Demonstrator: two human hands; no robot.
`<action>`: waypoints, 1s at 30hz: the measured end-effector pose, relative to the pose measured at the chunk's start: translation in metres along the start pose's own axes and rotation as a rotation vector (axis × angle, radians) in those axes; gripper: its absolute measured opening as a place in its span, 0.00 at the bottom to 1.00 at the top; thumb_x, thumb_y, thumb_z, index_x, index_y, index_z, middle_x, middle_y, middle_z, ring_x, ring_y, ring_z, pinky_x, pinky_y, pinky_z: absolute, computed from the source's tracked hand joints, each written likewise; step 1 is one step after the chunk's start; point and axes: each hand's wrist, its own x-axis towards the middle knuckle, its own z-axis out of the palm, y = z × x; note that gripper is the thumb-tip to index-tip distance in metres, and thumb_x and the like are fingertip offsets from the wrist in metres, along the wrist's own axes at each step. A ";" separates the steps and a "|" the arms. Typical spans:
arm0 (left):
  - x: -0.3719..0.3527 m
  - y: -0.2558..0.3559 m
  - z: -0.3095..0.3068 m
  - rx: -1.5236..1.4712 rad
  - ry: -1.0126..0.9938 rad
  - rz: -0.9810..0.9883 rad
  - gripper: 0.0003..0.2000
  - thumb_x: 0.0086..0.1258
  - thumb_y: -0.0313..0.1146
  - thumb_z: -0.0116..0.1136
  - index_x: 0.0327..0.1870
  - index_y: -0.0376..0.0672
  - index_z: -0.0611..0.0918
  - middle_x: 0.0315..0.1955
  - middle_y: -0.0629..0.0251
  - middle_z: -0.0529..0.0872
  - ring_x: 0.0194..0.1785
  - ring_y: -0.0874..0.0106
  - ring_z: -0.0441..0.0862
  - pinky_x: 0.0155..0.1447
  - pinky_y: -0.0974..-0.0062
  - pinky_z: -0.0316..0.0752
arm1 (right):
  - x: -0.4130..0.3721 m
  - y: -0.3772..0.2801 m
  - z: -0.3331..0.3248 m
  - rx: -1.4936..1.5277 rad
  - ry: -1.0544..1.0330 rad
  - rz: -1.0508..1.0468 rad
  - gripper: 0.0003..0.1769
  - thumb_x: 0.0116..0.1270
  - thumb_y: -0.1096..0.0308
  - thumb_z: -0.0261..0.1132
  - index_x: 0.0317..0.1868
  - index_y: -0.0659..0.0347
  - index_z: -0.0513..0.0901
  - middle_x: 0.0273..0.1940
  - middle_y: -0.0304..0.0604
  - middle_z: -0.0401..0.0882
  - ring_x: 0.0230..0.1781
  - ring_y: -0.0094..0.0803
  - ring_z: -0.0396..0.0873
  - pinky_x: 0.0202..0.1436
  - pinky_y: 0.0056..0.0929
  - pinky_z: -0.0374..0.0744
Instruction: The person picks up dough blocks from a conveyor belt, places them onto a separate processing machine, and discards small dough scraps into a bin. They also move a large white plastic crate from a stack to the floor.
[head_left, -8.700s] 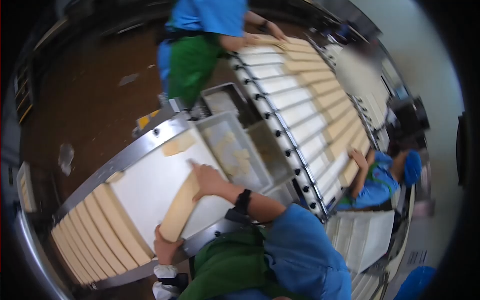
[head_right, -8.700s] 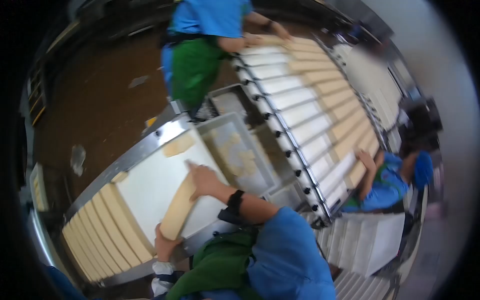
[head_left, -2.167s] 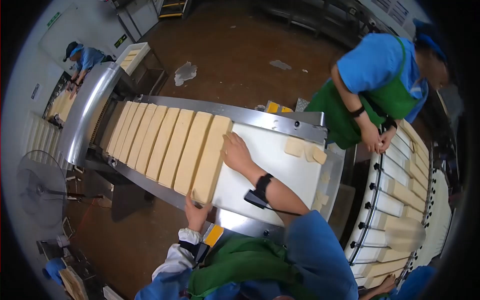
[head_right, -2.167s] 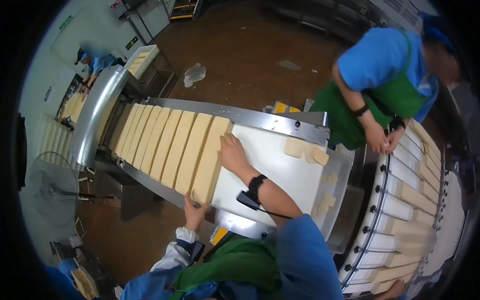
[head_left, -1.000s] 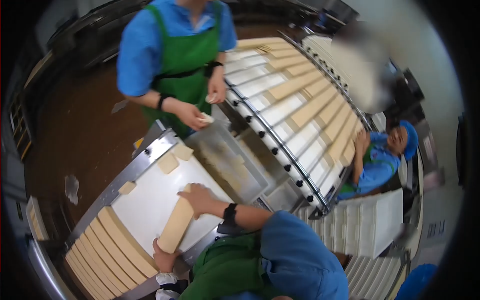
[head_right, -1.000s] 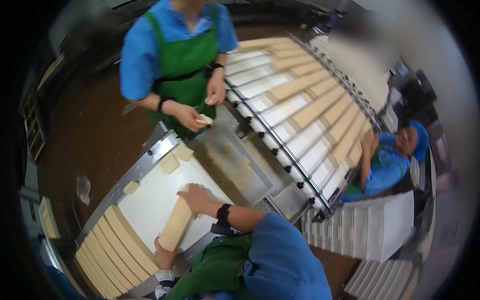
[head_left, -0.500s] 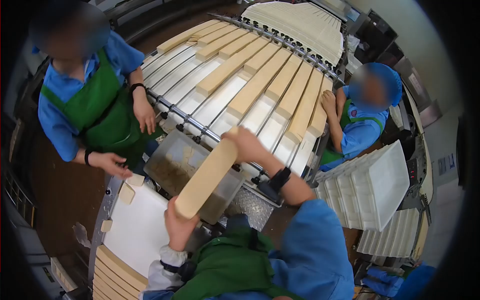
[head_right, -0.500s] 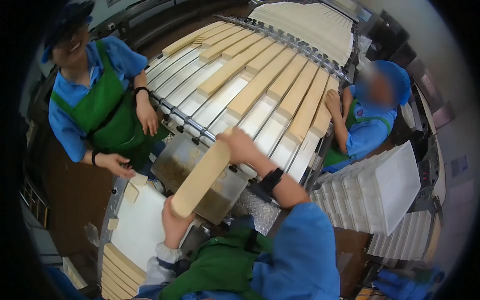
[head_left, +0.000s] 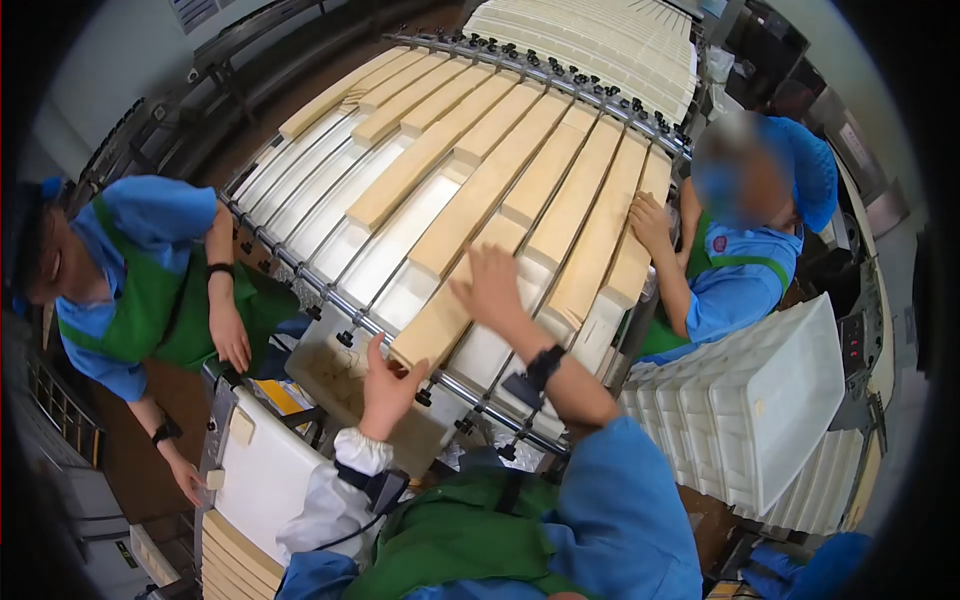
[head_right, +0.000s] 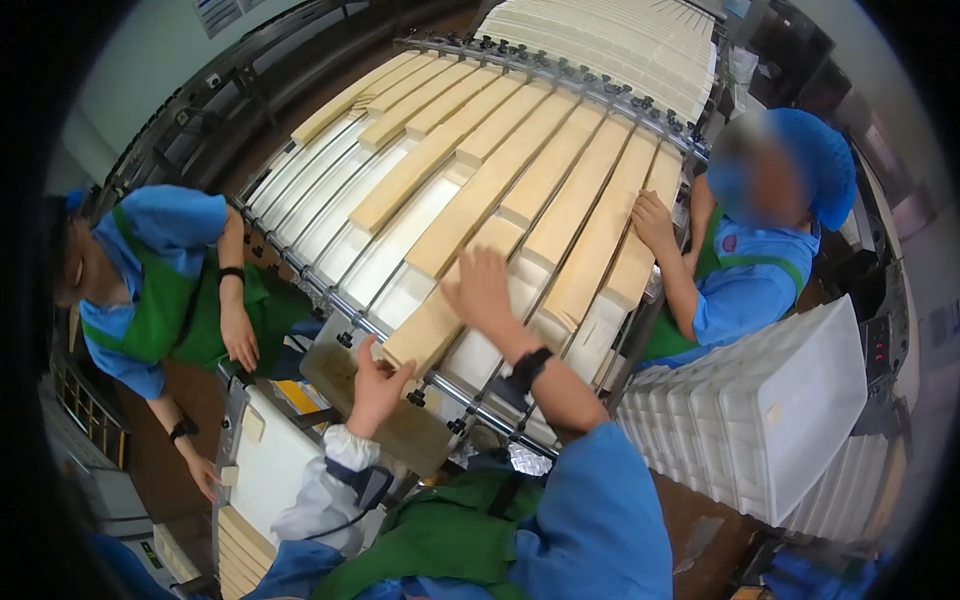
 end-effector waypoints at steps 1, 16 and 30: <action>0.019 -0.005 0.022 -0.224 -0.009 -0.043 0.40 0.61 0.32 0.68 0.70 0.36 0.56 0.31 0.57 0.82 0.30 0.74 0.80 0.32 0.76 0.75 | -0.026 -0.009 0.007 0.083 0.019 -0.078 0.33 0.59 0.52 0.67 0.58 0.68 0.73 0.57 0.63 0.71 0.61 0.59 0.66 0.69 0.55 0.60; 0.036 -0.024 0.008 0.277 0.160 0.159 0.25 0.56 0.15 0.54 0.58 0.38 0.71 0.27 0.62 0.79 0.27 0.77 0.76 0.32 0.79 0.72 | -0.057 -0.061 0.003 0.311 -0.127 -0.063 0.21 0.56 0.70 0.63 0.52 0.62 0.78 0.52 0.48 0.75 0.60 0.45 0.69 0.66 0.41 0.64; -0.071 -0.048 -0.065 0.142 0.251 -0.103 0.33 0.62 0.28 0.65 0.69 0.40 0.64 0.63 0.43 0.67 0.63 0.56 0.69 0.63 0.63 0.70 | -0.154 -0.056 -0.042 0.009 -0.172 0.114 0.37 0.58 0.58 0.69 0.64 0.67 0.68 0.63 0.59 0.65 0.68 0.56 0.61 0.72 0.52 0.59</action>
